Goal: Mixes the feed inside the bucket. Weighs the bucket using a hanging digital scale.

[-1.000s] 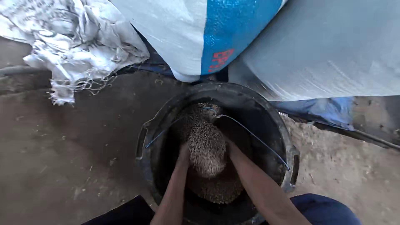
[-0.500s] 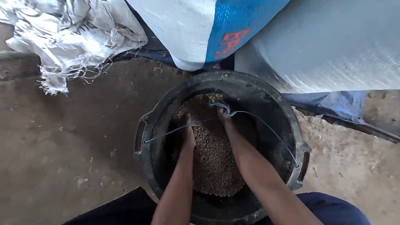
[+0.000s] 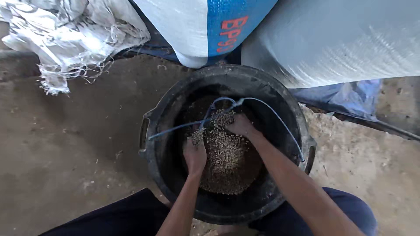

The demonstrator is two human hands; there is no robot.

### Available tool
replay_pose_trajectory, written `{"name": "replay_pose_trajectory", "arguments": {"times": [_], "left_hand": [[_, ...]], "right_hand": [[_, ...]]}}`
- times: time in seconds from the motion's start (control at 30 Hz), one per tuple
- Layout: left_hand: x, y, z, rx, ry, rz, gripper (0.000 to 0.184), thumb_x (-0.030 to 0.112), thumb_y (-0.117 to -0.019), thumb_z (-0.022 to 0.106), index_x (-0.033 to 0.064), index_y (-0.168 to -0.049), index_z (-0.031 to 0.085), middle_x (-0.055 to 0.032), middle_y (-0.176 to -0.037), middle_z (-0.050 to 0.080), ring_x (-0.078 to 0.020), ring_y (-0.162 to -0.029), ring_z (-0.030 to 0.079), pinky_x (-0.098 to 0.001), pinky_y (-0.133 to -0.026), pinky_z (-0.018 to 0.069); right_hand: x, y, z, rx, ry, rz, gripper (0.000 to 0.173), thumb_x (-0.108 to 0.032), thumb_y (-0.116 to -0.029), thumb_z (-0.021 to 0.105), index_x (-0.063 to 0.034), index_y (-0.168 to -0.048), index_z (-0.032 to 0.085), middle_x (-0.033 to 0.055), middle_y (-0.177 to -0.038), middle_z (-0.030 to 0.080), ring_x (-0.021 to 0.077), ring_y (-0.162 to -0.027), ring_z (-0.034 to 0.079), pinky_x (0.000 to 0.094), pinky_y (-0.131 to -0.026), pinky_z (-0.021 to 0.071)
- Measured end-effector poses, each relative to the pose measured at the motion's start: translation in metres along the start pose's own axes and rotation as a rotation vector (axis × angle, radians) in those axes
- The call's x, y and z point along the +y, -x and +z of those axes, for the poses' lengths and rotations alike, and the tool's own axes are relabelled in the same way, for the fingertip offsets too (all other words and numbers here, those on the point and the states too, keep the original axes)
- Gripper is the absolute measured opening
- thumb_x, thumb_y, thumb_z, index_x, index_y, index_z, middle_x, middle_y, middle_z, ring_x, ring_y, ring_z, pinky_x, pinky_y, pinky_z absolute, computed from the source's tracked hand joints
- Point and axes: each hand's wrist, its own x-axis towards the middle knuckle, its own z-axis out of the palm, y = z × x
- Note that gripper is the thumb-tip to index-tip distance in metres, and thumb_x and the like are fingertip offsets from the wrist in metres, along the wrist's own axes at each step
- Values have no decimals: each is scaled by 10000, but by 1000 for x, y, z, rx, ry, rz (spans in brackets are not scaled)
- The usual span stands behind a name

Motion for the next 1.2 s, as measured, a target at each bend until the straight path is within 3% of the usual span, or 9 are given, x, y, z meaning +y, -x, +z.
{"name": "replay_pose_trajectory", "arguments": {"times": [0.13,0.23,0.4,0.6,0.67,0.77,0.97,1.13,1.2], "left_hand": [[-37,24,9,-40,163,-355,1054,634,-840,748,231,-1645,201,-263,-1676,83,-484,-1504,209,-662,-1128,334],[-35,28,27,-91,362,-505,1174,623,-815,779,161,-1649,95,-260,-1639,236,-418,-1489,294,-634,-1138,343],[-20,34,49,-264,611,-487,578,462,-1060,502,71,-1485,471,-173,-1444,551,-287,-1311,544,-527,-1057,471],[8,59,12,-329,730,-425,524,334,-1137,138,48,-1525,344,-170,-1388,528,-192,-1165,559,-386,-965,488],[16,54,-2,-301,576,-246,437,163,-1132,208,-30,-1508,322,-192,-1381,510,-170,-1192,540,-319,-1000,469],[9,6,-13,-76,47,-55,392,166,-1067,517,-82,-1368,552,-298,-1313,604,-364,-1222,605,-492,-1051,475],[-13,-38,18,57,376,-182,879,540,-949,673,83,-1594,288,-224,-1586,371,-350,-1446,398,-554,-1149,380],[7,-38,43,-175,549,-277,803,643,-937,616,138,-1532,425,-152,-1463,549,-297,-1352,521,-561,-1069,465],[22,-24,34,-224,540,-252,591,467,-1054,522,109,-1516,438,-180,-1449,542,-307,-1316,537,-550,-1046,473]], "right_hand": [[59,-18,4,118,40,-77,437,-428,-1036,584,-141,-1356,668,163,-1326,672,340,-1270,617,589,-1089,458],[70,-9,22,54,-221,50,522,-463,-1052,548,-80,-1400,617,206,-1371,634,354,-1306,586,583,-1118,431],[49,39,64,-146,-613,205,515,-282,-1136,355,62,-1515,415,255,-1579,407,316,-1482,383,452,-1227,285],[31,69,45,-120,-706,-20,483,-68,-1098,359,98,-1548,297,276,-1569,394,255,-1440,431,341,-1198,338],[15,68,21,-84,-572,15,548,-35,-1034,540,112,-1521,337,311,-1526,427,331,-1413,453,415,-1186,352],[-5,38,-8,32,-168,82,591,-215,-967,720,-16,-1480,503,281,-1438,546,435,-1337,526,611,-1101,418],[21,-48,22,324,-217,-38,543,-476,-1040,541,-150,-1474,564,174,-1434,603,364,-1354,550,605,-1126,422],[2,-22,54,16,-533,5,572,-454,-1071,497,-81,-1504,508,217,-1507,521,371,-1415,473,604,-1166,357],[0,2,51,-97,-700,27,527,-341,-1116,424,-17,-1532,421,239,-1523,476,331,-1398,473,503,-1162,372]]}}
